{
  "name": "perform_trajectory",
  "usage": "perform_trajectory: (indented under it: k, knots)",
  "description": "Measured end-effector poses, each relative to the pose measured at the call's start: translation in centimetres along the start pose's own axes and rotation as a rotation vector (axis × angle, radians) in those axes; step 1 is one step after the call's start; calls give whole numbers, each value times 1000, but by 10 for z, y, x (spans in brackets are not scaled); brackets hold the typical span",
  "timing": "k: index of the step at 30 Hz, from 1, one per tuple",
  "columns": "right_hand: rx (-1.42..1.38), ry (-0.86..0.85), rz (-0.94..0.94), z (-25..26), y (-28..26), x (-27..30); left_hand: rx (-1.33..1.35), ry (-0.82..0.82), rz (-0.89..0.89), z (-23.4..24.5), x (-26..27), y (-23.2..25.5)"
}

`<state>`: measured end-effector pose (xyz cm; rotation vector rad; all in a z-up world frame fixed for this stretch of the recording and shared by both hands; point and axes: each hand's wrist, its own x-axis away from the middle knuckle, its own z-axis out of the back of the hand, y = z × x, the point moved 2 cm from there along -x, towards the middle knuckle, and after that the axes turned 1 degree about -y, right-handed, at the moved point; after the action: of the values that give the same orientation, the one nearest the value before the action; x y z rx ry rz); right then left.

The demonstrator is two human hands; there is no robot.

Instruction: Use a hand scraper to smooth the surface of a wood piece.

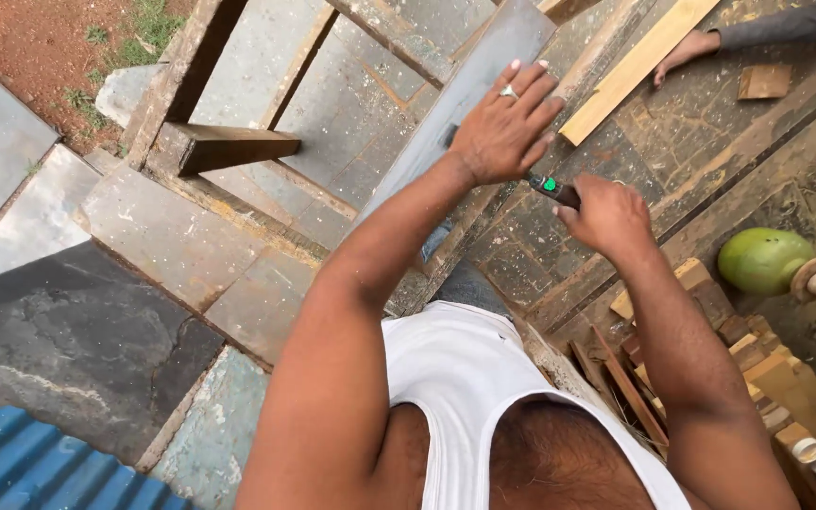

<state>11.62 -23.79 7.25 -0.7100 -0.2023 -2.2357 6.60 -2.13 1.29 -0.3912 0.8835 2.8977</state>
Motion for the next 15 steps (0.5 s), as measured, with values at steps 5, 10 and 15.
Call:
perform_trajectory:
  k: [5,10,15]
  knots:
    - [5,109,27,23,-8,30,118,4,89,20,31,30]
    - [-510,102,245,37,-4,40,144,-67,146,3,52,15]
    - [-649,-71,155,35,-13,41,184,-79,116,-9,73,15]
